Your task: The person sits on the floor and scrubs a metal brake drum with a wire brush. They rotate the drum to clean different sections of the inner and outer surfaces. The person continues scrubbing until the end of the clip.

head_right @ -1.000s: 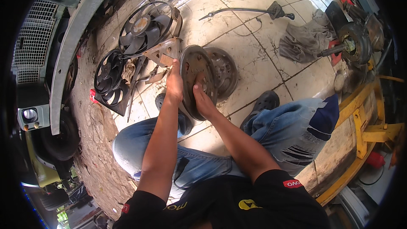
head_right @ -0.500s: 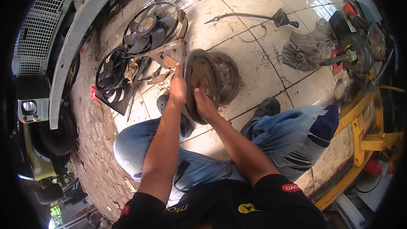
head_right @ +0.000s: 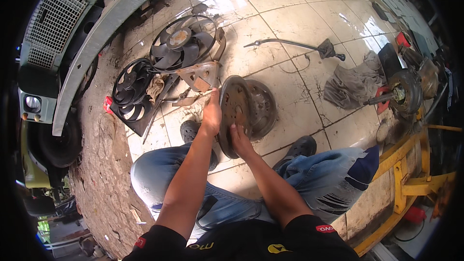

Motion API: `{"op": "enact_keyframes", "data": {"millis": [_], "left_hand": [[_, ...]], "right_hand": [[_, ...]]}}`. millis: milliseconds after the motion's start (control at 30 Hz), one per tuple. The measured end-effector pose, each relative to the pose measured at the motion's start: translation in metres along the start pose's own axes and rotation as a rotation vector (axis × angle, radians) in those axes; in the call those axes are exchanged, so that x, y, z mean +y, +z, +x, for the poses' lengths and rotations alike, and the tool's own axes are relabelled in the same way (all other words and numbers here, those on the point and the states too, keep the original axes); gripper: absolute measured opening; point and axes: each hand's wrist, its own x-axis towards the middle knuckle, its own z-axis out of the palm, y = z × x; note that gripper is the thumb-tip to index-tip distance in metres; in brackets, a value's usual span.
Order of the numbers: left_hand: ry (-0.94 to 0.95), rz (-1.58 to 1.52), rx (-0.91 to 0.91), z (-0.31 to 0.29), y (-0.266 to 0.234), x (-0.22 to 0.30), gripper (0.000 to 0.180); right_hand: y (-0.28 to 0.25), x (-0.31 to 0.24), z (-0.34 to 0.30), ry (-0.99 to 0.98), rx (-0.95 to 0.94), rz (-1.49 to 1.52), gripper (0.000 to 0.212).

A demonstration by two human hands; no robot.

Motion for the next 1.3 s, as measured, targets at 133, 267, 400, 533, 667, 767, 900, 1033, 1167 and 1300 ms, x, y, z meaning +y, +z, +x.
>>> {"op": "enact_keyframes", "data": {"millis": [133,267,400,533,667,767,900,1033,1167,1300], "left_hand": [[-0.085,-0.032,-0.031,-0.013,-0.010,0.008,0.093],[0.063,0.027,0.046,-0.009,-0.002,0.004,0.088],[0.041,0.047,-0.003,-0.001,0.000,-0.008,0.080],[0.074,0.042,0.005,-0.007,0.002,0.002,0.078],[0.048,0.007,-0.080,-0.015,-0.003,0.013,0.074],[0.045,0.011,-0.081,-0.020,-0.004,0.020,0.074],[0.044,0.076,-0.079,-0.020,-0.005,0.024,0.074],[0.046,-0.043,-0.135,-0.013,-0.009,0.016,0.072],[0.106,0.007,-0.051,-0.018,-0.010,0.017,0.065],[0.106,0.029,-0.069,-0.016,-0.017,0.018,0.057]], "right_hand": [[-0.001,-0.029,-0.012,0.016,-0.123,0.297,0.072],[0.004,-0.008,-0.005,0.064,0.061,0.165,0.058],[-0.011,0.000,0.001,0.026,-0.046,0.263,0.048],[-0.004,-0.017,-0.003,0.001,-0.010,0.339,0.044],[-0.013,-0.033,-0.005,0.000,-0.090,0.349,0.047],[-0.009,-0.028,-0.015,0.152,-0.072,0.312,0.047],[-0.006,-0.035,-0.013,0.028,-0.078,0.475,0.048],[-0.007,-0.027,-0.020,0.145,-0.131,0.321,0.052],[-0.011,-0.013,-0.008,0.166,-0.170,0.500,0.063],[-0.016,-0.008,-0.009,0.136,-0.262,0.322,0.078]]}}
